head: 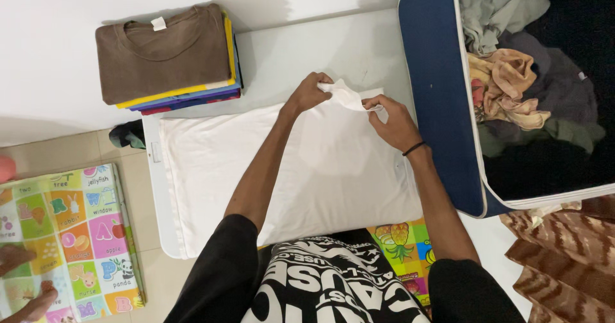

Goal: The person retrieves a white shirt from a blue suitcase and places it on a white table. They smooth the fabric and fold the shirt neatly by hand, aligning the edges and sleeves, then place the folded garment on top of a stack of other folded clothes.

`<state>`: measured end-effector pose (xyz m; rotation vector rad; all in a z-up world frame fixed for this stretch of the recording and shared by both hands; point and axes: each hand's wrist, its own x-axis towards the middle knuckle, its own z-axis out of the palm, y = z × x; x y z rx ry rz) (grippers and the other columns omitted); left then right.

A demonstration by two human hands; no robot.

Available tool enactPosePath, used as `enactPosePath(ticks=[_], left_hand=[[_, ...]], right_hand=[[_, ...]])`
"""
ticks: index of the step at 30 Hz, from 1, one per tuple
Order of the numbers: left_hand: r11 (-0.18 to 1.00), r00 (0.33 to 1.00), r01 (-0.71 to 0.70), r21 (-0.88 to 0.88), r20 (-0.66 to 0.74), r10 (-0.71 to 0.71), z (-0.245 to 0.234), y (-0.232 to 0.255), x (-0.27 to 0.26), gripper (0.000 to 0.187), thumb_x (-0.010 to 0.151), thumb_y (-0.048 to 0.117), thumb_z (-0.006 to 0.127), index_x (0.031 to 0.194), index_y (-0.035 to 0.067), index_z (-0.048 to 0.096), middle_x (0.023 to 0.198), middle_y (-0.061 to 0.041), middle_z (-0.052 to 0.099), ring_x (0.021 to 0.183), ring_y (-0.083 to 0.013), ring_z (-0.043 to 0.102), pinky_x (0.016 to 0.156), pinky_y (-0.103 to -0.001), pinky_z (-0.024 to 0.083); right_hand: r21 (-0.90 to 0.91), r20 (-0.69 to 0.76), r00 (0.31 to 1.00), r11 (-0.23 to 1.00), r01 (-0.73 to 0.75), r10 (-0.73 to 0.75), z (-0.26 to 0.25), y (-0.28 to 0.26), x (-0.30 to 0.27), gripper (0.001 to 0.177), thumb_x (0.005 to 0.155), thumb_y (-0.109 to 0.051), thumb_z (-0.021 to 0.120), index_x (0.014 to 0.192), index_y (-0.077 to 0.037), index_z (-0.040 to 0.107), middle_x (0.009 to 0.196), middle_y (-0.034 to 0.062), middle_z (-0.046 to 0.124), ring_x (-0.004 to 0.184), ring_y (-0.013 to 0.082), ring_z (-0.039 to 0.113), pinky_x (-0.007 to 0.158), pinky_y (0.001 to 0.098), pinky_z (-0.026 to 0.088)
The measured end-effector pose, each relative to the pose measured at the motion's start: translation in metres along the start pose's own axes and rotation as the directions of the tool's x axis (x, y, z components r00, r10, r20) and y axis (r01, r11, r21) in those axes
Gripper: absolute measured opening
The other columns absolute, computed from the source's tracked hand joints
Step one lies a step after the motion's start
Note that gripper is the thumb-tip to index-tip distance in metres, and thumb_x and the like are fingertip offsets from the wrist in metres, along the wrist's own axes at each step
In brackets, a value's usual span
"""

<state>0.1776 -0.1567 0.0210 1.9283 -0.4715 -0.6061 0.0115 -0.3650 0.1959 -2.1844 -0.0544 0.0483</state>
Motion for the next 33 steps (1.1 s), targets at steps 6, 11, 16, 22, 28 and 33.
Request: enactPosePath(ticks=[6,11,16,22,28,33], left_hand=[[0.952,0.999,-0.002,-0.306,-0.041,-0.011,-0.005,-0.007,-0.054,0.02,0.087,0.005,0.073,0.101,0.002,0.059,0.099,-0.01,0.071,0.083,-0.0135,0.065,0.081,-0.034,0.054],[0.962,0.985,-0.131,-0.24,-0.144,0.098,0.008,-0.025,-0.094,0.014,0.087,-0.003,0.07,0.098,0.003,0.065,0.101,-0.006,0.072,0.091,-0.0152,0.067,0.08,-0.032,0.056],[0.999,0.996,-0.029,-0.04,-0.083,0.026,0.007,-0.019,-0.134,0.019,0.087,0.0,0.067,0.105,0.006,0.068,0.103,-0.005,0.073,0.098,-0.0198,0.068,0.083,-0.038,0.055],[0.967,0.962,-0.134,0.215,-0.208,0.179,0.02,-0.002,-0.154,0.032,0.084,0.01,0.072,0.115,0.011,0.07,0.103,-0.006,0.075,0.098,-0.0282,0.067,0.088,-0.04,0.055],[0.91,0.974,-0.097,0.403,-0.151,0.17,0.036,0.002,-0.146,0.051,0.077,0.022,0.085,0.123,0.008,0.067,0.094,-0.01,0.069,0.092,-0.0297,0.061,0.081,-0.044,0.05],[0.858,0.973,-0.15,0.491,-0.079,0.216,0.031,-0.018,-0.152,0.022,0.079,0.009,0.076,0.099,0.017,0.074,0.108,-0.005,0.068,0.102,-0.0276,0.061,0.084,-0.043,0.048]], right_hand=[[-0.105,-0.031,0.996,0.991,0.084,-0.088,0.014,0.0,-0.027,0.011,0.091,0.002,0.063,0.102,-0.002,0.064,0.125,0.0112,0.072,0.118,0.0298,0.066,0.104,0.0402,0.049],[-0.101,-0.016,0.999,0.994,0.038,-0.04,0.037,0.012,-0.054,0.011,0.089,0.001,0.064,0.099,-0.003,0.066,0.123,0.0081,0.07,0.12,0.0292,0.062,0.104,0.0392,0.048],[-0.138,0.026,0.999,0.99,-0.024,0.028,0.062,0.033,-0.083,0.011,0.088,-0.001,0.065,0.097,-0.005,0.068,0.119,0.0075,0.07,0.118,0.0294,0.062,0.103,0.0398,0.049],[-0.1,0.126,0.988,0.992,-0.073,0.085,0.072,0.05,-0.099,0.021,0.084,-0.007,0.067,0.104,-0.007,0.07,0.118,0.0068,0.07,0.11,0.0285,0.066,0.097,0.0388,0.053],[-0.104,-0.038,0.962,0.956,-0.275,0.272,0.083,0.042,-0.096,0.047,0.078,-0.012,0.078,0.122,-0.004,0.063,0.113,0.0149,0.06,0.091,0.0316,0.064,0.084,0.0405,0.052],[-0.216,-0.08,0.985,0.962,-0.169,0.155,0.099,0.07,-0.105,0.029,0.082,-0.006,0.075,0.111,-0.006,0.071,0.1,0.0084,0.069,0.097,0.0313,0.064,0.088,0.041,0.053]])
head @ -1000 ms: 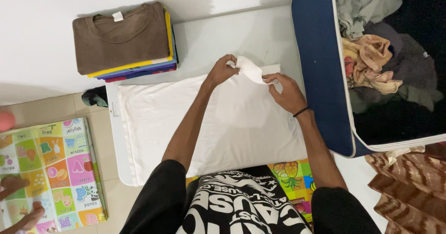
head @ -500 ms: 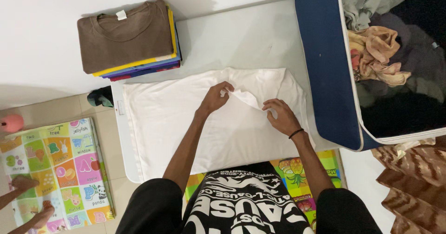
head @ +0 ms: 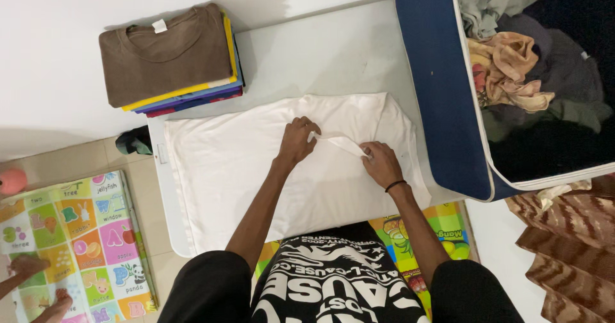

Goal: The person retrieves a white shirt from a blue suitcase and places it on a white table. They smooth the fabric and fold the shirt neatly by hand, aligning the edges and sleeves, then place the folded garment on top of a stack of other folded clothes.

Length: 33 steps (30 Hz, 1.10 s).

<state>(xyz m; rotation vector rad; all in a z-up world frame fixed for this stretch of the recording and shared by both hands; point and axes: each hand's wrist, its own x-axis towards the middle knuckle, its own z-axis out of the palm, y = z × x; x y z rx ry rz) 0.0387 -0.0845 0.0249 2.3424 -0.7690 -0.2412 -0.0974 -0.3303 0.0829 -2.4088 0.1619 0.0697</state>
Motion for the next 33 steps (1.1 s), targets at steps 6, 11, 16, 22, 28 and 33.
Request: enactPosePath(ticks=[6,11,16,22,28,33], left_hand=[[1.0,0.999,0.007,0.029,0.047,-0.008,-0.025,-0.002,-0.014,0.028,0.074,-0.003,0.062,0.094,0.014,0.072,0.118,-0.006,0.065,0.111,-0.0274,0.058,0.09,-0.045,0.045],[0.996,0.986,-0.086,0.023,-0.143,0.088,-0.001,0.015,0.014,0.042,0.094,0.011,0.062,0.135,0.01,0.06,0.147,-0.013,0.053,0.141,-0.033,0.046,0.113,-0.051,0.038],[0.932,0.994,-0.039,0.36,-0.078,0.072,0.041,0.033,0.043,0.059,0.104,0.041,0.05,0.158,0.019,0.038,0.168,-0.011,0.024,0.156,-0.0335,0.019,0.124,-0.059,0.014],[0.928,0.989,0.001,0.372,-0.139,0.055,0.046,0.01,0.031,0.063,0.106,0.045,0.046,0.162,0.021,0.033,0.171,-0.009,0.021,0.157,-0.0311,0.019,0.125,-0.06,0.011],[0.936,0.987,0.041,0.349,-0.162,0.017,0.026,-0.013,0.002,0.061,0.108,0.043,0.045,0.164,0.021,0.033,0.172,-0.01,0.02,0.159,-0.031,0.018,0.127,-0.056,0.012],[0.901,0.98,0.144,0.409,-0.187,-0.072,0.002,-0.04,-0.027,0.063,0.109,0.043,0.041,0.165,0.018,0.029,0.173,-0.01,0.019,0.16,-0.0307,0.016,0.128,-0.056,0.01]], right_hand=[[-0.079,0.226,0.973,0.997,-0.025,0.042,-0.009,-0.005,-0.009,0.014,0.079,-0.013,0.073,0.091,-0.006,0.074,0.097,0.0087,0.07,0.101,0.0283,0.064,0.095,0.0405,0.05],[-0.051,-0.108,0.994,0.999,0.004,-0.009,0.002,-0.007,0.037,0.03,0.097,-0.021,0.065,0.12,-0.002,0.066,0.129,0.0177,0.061,0.12,0.0363,0.055,0.106,0.0453,0.043],[-0.352,-0.13,0.987,0.935,0.045,-0.097,0.044,0.009,0.093,0.061,0.105,-0.034,0.053,0.158,-0.009,0.039,0.168,0.0226,0.022,0.154,0.0441,0.016,0.121,0.0618,0.017],[-0.383,-0.114,0.992,0.919,-0.097,0.058,0.061,0.039,0.096,0.065,0.108,-0.046,0.041,0.165,-0.017,0.028,0.172,0.0218,0.003,0.159,0.0386,0.0,0.124,0.0631,0.003],[-0.406,-0.155,0.987,0.909,-0.1,0.04,0.062,0.035,0.091,0.066,0.107,-0.046,0.042,0.166,-0.019,0.029,0.172,0.0215,0.006,0.16,0.0378,0.003,0.125,0.0629,0.002],[-0.407,-0.147,0.989,0.909,-0.088,0.03,0.058,0.03,0.09,0.067,0.108,-0.047,0.043,0.165,-0.017,0.029,0.172,0.0231,0.007,0.159,0.0391,0.004,0.124,0.0639,0.002]])
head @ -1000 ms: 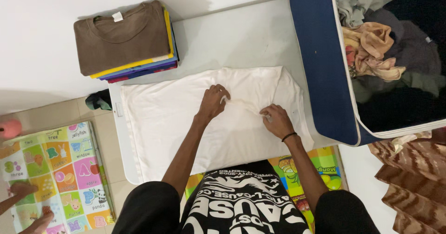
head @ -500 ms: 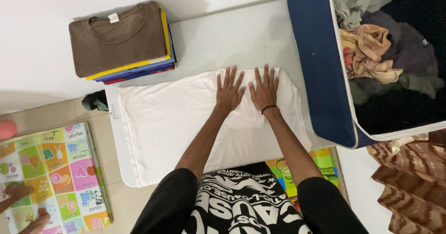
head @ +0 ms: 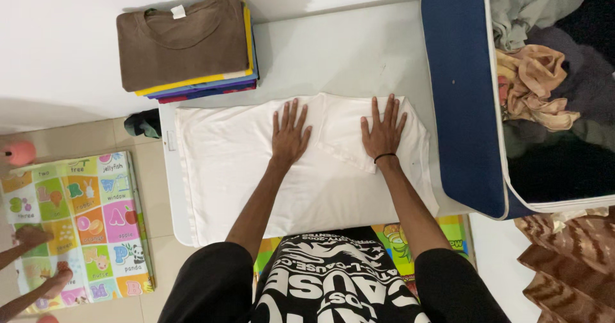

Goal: The person retrieves a white shirt from a blue suitcase and places it on a white table. They smooth the fabric and fold the shirt neatly by hand, aligning the edges and sleeves, then place the folded garment on top of a stack of other folded clothes.

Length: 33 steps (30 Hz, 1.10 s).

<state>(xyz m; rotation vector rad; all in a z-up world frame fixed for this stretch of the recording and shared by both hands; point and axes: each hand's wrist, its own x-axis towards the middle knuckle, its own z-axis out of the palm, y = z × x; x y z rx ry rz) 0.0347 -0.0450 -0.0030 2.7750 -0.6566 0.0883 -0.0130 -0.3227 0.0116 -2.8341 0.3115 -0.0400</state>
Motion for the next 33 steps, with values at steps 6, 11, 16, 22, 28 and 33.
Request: enactPosePath(ticks=[6,11,16,22,28,33], left_hand=[[0.975,0.974,0.216,0.051,0.056,-0.219,-0.021,-0.066,-0.023,0.063,0.11,0.046,0.034,0.166,0.019,0.023,0.173,-0.01,0.013,0.159,-0.0313,0.011,0.127,-0.058,0.005],[0.922,0.92,0.386,0.017,0.071,-0.387,-0.045,-0.126,-0.04,0.064,0.11,0.048,0.03,0.167,0.022,0.022,0.174,-0.011,0.01,0.16,-0.0331,0.006,0.127,-0.06,0.002],[0.876,0.876,0.482,0.012,0.024,-0.482,-0.057,-0.178,-0.065,0.063,0.11,0.046,0.029,0.167,0.02,0.022,0.174,-0.011,0.009,0.16,-0.0346,0.005,0.127,-0.059,0.001],[0.85,0.85,0.527,0.004,0.02,-0.527,-0.059,-0.196,-0.073,0.063,0.11,0.044,0.031,0.167,0.018,0.023,0.174,-0.013,0.007,0.161,-0.0353,0.003,0.126,-0.062,0.0],[0.951,0.952,0.305,0.043,-0.024,-0.305,-0.04,-0.13,-0.061,0.067,0.108,0.045,0.04,0.165,0.012,0.026,0.172,-0.017,0.011,0.158,-0.0358,0.007,0.123,-0.066,0.004],[0.997,0.997,0.075,0.023,0.021,-0.076,-0.025,-0.04,-0.075,0.061,0.107,0.041,0.046,0.162,0.02,0.033,0.172,-0.013,0.018,0.158,-0.034,0.014,0.124,-0.062,0.008]], right_hand=[[0.003,0.017,1.0,1.0,-0.005,0.005,0.003,0.002,0.003,0.068,0.108,-0.049,0.041,0.166,-0.017,0.027,0.173,0.0218,0.006,0.159,0.0378,0.003,0.125,0.0626,0.0],[0.001,0.042,0.999,1.0,-0.019,0.019,0.003,0.001,0.001,0.068,0.108,-0.048,0.04,0.167,-0.018,0.025,0.172,0.0213,0.005,0.16,0.0371,0.002,0.125,0.0619,0.0],[-0.003,0.039,0.999,1.0,-0.006,0.006,0.001,0.0,0.001,0.068,0.108,-0.047,0.04,0.167,-0.017,0.024,0.172,0.0215,0.004,0.159,0.0377,0.001,0.125,0.0623,-0.001],[0.006,0.051,0.999,1.0,-0.012,0.011,-0.002,-0.001,0.002,0.068,0.108,-0.046,0.041,0.167,-0.018,0.025,0.173,0.0213,0.004,0.16,0.0384,0.001,0.125,0.0628,0.0],[-0.044,0.027,0.999,0.998,0.039,-0.038,-0.001,-0.017,-0.005,0.066,0.109,-0.044,0.043,0.167,-0.018,0.026,0.174,0.0197,0.003,0.16,0.0417,0.002,0.124,0.0676,0.001],[0.031,0.06,0.993,0.995,0.099,-0.101,0.011,-0.037,-0.017,0.068,0.107,-0.047,0.042,0.166,-0.016,0.026,0.173,0.0199,0.003,0.158,0.0422,0.002,0.123,0.0676,0.001]])
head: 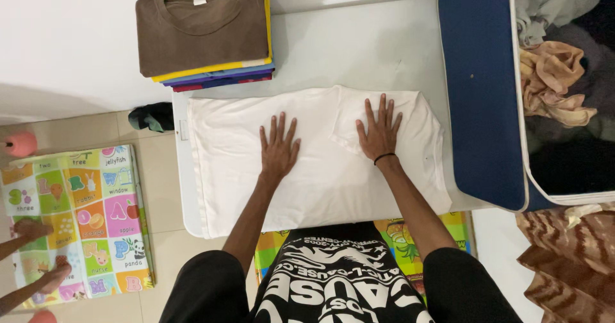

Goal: The person retrieves a white shirt from a blue suitcase and places it on a white table. They smooth the fabric and fold the shirt neatly by hand, aligning the edges and sleeves, then place the folded garment on top of a stack of other folded clothes.

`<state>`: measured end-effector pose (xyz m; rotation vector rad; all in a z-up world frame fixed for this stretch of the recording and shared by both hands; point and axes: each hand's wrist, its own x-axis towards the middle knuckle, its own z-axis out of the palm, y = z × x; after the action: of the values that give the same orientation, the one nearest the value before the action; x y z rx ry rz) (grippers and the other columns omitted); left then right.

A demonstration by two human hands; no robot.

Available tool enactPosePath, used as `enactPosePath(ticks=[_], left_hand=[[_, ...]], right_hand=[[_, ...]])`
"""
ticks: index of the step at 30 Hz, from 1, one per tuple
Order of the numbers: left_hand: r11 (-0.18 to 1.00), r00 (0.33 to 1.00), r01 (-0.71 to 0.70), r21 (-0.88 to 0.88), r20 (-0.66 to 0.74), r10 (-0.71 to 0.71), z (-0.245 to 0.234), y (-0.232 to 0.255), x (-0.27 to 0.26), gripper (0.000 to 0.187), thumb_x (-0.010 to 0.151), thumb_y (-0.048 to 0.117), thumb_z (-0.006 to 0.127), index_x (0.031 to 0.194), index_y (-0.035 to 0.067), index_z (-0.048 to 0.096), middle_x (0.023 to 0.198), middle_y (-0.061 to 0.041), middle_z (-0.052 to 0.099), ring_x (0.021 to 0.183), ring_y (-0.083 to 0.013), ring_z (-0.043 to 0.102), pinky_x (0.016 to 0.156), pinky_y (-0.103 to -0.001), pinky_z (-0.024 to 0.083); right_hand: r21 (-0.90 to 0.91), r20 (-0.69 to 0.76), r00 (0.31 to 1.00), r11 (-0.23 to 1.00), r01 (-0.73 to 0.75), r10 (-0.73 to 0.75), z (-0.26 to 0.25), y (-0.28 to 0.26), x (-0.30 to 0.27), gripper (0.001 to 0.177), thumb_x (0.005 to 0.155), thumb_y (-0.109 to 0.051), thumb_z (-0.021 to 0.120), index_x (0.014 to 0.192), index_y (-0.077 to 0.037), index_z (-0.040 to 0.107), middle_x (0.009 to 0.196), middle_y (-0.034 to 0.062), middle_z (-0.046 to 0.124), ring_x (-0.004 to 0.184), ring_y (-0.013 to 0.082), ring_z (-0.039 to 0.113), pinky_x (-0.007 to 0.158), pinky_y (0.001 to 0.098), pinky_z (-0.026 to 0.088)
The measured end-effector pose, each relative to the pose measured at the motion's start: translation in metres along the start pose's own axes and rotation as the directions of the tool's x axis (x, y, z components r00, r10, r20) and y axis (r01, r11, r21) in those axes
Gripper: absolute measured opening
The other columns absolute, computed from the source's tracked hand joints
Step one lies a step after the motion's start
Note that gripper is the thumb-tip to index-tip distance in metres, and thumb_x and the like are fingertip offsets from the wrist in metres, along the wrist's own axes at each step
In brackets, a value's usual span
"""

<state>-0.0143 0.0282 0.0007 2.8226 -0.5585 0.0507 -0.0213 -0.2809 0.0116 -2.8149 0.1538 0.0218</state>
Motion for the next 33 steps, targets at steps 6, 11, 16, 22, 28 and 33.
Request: enactPosePath(ticks=[6,11,16,22,28,33], left_hand=[[0.992,0.994,0.109,-0.061,-0.02,-0.11,-0.014,-0.029,-0.01,0.063,0.108,0.043,0.043,0.164,0.018,0.031,0.172,-0.014,0.018,0.159,-0.0357,0.012,0.126,-0.061,0.008],[0.957,0.958,0.286,-0.048,-0.014,-0.287,-0.034,-0.084,-0.025,0.062,0.108,0.045,0.041,0.164,0.021,0.03,0.172,-0.013,0.018,0.159,-0.036,0.012,0.125,-0.061,0.006],[0.938,0.936,0.343,-0.054,-0.064,-0.346,-0.038,-0.113,-0.033,0.062,0.109,0.044,0.04,0.165,0.02,0.031,0.173,-0.014,0.018,0.159,-0.0379,0.013,0.126,-0.061,0.006],[0.937,0.936,0.346,-0.046,-0.05,-0.348,-0.039,-0.111,-0.027,0.064,0.108,0.043,0.042,0.165,0.016,0.031,0.173,-0.016,0.016,0.159,-0.0394,0.01,0.124,-0.065,0.003],[0.943,0.944,0.326,-0.068,-0.036,-0.329,-0.038,-0.109,-0.006,0.064,0.109,0.045,0.042,0.165,0.019,0.03,0.173,-0.015,0.015,0.16,-0.0387,0.008,0.125,-0.065,0.002],[0.929,0.929,0.369,-0.036,0.003,-0.369,-0.033,-0.118,0.01,0.065,0.108,0.05,0.038,0.166,0.023,0.027,0.174,-0.011,0.012,0.16,-0.0367,0.004,0.125,-0.066,0.0]], right_hand=[[-0.029,0.018,0.992,0.992,-0.125,0.125,-0.01,0.026,-0.004,0.07,0.108,-0.047,0.039,0.166,-0.013,0.02,0.173,0.0188,0.004,0.159,0.0387,0.002,0.124,0.0648,0.0],[0.001,-0.041,0.981,0.982,-0.188,0.188,-0.025,0.062,-0.005,0.073,0.108,-0.045,0.039,0.166,-0.005,0.017,0.174,0.0161,0.01,0.16,0.0377,0.004,0.128,0.0574,0.002],[0.007,-0.052,0.982,0.983,-0.181,0.181,-0.027,0.075,-0.007,0.072,0.109,-0.044,0.038,0.166,-0.005,0.018,0.174,0.0176,0.01,0.161,0.0381,0.005,0.129,0.0528,0.004],[-0.013,-0.115,0.981,0.987,-0.16,0.158,-0.03,0.054,-0.004,0.072,0.108,-0.044,0.045,0.166,-0.007,0.026,0.173,0.0246,0.005,0.159,0.0453,0.003,0.126,0.0652,0.004],[-0.032,0.02,0.98,0.98,-0.195,0.196,-0.024,0.029,0.014,0.072,0.104,-0.051,0.047,0.166,-0.021,0.026,0.173,0.0198,0.002,0.157,0.0478,-0.003,0.12,0.0736,-0.001],[-0.057,0.044,0.974,0.974,-0.22,0.223,-0.017,0.023,0.02,0.075,0.105,-0.058,0.039,0.168,-0.023,0.018,0.173,0.0181,-0.005,0.157,0.0462,-0.009,0.119,0.0732,-0.009]])
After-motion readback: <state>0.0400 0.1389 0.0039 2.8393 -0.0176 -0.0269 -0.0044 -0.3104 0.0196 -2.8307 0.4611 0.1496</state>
